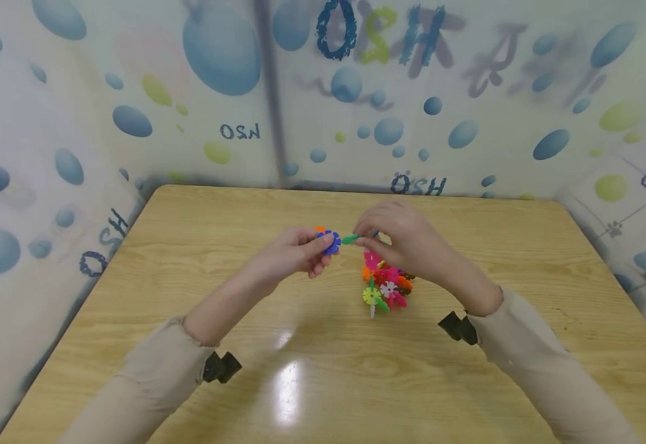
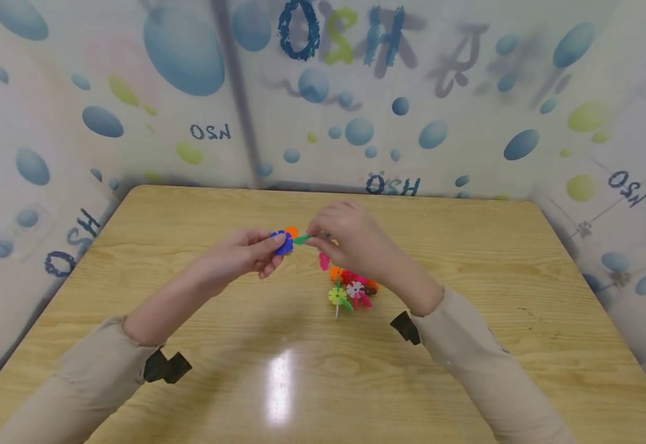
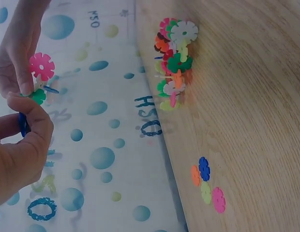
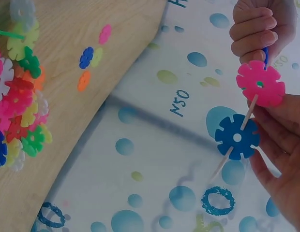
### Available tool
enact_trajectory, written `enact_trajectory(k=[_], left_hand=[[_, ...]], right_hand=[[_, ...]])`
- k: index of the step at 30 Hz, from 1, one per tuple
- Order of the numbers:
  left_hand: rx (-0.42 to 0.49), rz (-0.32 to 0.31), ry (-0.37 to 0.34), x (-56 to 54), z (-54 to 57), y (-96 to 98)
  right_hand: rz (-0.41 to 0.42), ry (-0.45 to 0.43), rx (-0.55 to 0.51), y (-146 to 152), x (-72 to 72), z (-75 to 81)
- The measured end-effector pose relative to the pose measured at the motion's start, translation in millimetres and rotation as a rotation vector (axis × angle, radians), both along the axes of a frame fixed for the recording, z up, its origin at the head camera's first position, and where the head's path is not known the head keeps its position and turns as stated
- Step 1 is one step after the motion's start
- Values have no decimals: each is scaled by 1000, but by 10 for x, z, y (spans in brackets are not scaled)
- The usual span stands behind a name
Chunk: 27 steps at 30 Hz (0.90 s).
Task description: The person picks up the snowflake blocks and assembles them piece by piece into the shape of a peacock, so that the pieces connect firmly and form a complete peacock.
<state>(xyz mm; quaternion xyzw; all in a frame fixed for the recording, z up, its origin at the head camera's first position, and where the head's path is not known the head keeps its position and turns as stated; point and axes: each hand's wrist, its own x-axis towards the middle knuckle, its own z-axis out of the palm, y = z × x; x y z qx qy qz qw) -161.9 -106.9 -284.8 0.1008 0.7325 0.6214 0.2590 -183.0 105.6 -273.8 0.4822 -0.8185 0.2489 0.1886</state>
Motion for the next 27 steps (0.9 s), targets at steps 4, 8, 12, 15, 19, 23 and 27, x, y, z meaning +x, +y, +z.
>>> enact_trajectory(k=[4,8,12,15,19,23,27], left_hand=[[-18,-17,13,-3,0,-6],[-75,-41,45,-8,12,-1],[-130,-79,63,-14,29,-1],[-162,-121,76,-18,44,-7],[-174,-146,73,-31,31,14],[-161,-105,47,-28,-19,55],[-125,-32,43,-2,-68,82]], right_hand=[[1,26,34,-15,-10,4],[7,54,66,-29,-4,13],[17,71,75,-37,8,17],[35,120,95,-46,15,12],[64,213,111,-67,23,-2],[68,211,112,-85,16,-19],[92,145,73,-116,-4,-36]])
